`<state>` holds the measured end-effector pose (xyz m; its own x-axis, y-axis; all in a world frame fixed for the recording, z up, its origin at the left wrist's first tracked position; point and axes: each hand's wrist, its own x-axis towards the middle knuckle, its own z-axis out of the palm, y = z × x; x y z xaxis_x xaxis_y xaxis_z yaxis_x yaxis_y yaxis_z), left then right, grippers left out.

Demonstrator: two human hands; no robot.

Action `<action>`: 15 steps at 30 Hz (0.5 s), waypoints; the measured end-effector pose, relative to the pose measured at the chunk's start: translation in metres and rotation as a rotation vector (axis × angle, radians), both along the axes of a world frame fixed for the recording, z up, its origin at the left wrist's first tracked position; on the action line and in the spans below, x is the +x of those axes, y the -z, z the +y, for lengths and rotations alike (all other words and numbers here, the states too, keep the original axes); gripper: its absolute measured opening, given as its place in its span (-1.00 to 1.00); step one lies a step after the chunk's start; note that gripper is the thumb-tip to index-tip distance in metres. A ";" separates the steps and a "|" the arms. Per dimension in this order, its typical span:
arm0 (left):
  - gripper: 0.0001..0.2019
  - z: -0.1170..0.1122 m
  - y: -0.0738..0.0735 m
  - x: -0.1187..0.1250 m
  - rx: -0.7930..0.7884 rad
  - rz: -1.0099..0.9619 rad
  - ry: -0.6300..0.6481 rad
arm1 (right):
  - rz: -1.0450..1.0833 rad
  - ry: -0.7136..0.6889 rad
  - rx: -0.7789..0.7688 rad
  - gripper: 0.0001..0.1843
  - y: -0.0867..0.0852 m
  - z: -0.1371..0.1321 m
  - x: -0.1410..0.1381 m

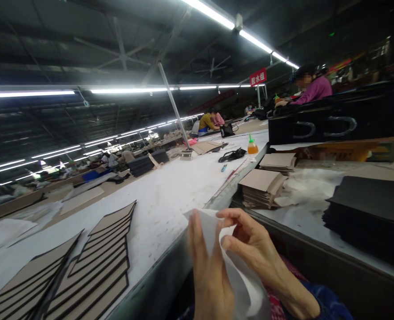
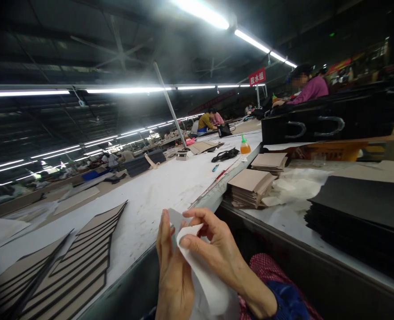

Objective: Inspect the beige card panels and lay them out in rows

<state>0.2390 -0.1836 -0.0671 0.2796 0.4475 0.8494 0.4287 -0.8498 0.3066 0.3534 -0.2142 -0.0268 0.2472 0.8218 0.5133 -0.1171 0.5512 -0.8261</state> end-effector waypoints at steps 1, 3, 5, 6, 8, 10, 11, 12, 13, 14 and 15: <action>-0.40 -0.001 0.000 0.001 0.015 0.010 -0.032 | -0.023 0.017 -0.005 -0.65 0.000 -0.001 0.000; -0.35 -0.002 0.000 0.001 0.060 0.030 -0.081 | -0.099 0.046 0.024 -0.71 0.000 -0.002 0.000; -0.33 -0.004 -0.001 0.001 0.098 0.040 -0.113 | -0.148 0.057 0.085 -0.75 -0.001 -0.003 -0.001; -0.32 -0.005 -0.001 0.001 0.110 0.046 -0.119 | -0.159 0.063 0.111 -0.75 -0.001 -0.003 -0.002; -0.32 -0.007 -0.001 0.001 0.131 0.053 -0.122 | -0.175 0.091 0.147 -0.75 -0.001 -0.004 -0.004; -0.32 -0.008 0.000 0.001 0.147 0.059 -0.118 | -0.189 0.142 0.172 -0.75 0.000 -0.005 -0.006; -0.32 -0.009 0.001 0.002 0.155 0.069 -0.109 | -0.196 0.169 0.184 -0.75 0.001 -0.004 -0.006; -0.32 -0.009 0.002 0.003 0.158 0.081 -0.101 | -0.204 0.195 0.192 -0.76 0.003 -0.004 -0.006; -0.32 -0.009 0.004 0.003 0.156 0.092 -0.096 | -0.210 0.222 0.199 -0.76 0.004 -0.003 -0.006; -0.32 -0.009 0.005 0.004 0.151 0.103 -0.096 | -0.215 0.247 0.204 -0.76 0.006 -0.002 -0.006; -0.32 -0.008 0.006 0.005 0.146 0.114 -0.101 | -0.220 0.268 0.207 -0.75 0.007 -0.001 -0.005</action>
<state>0.2442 -0.1919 -0.0733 0.3376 0.3525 0.8728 0.5388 -0.8327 0.1279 0.3481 -0.2148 -0.0337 0.3043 0.6167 0.7260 0.2205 0.6958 -0.6835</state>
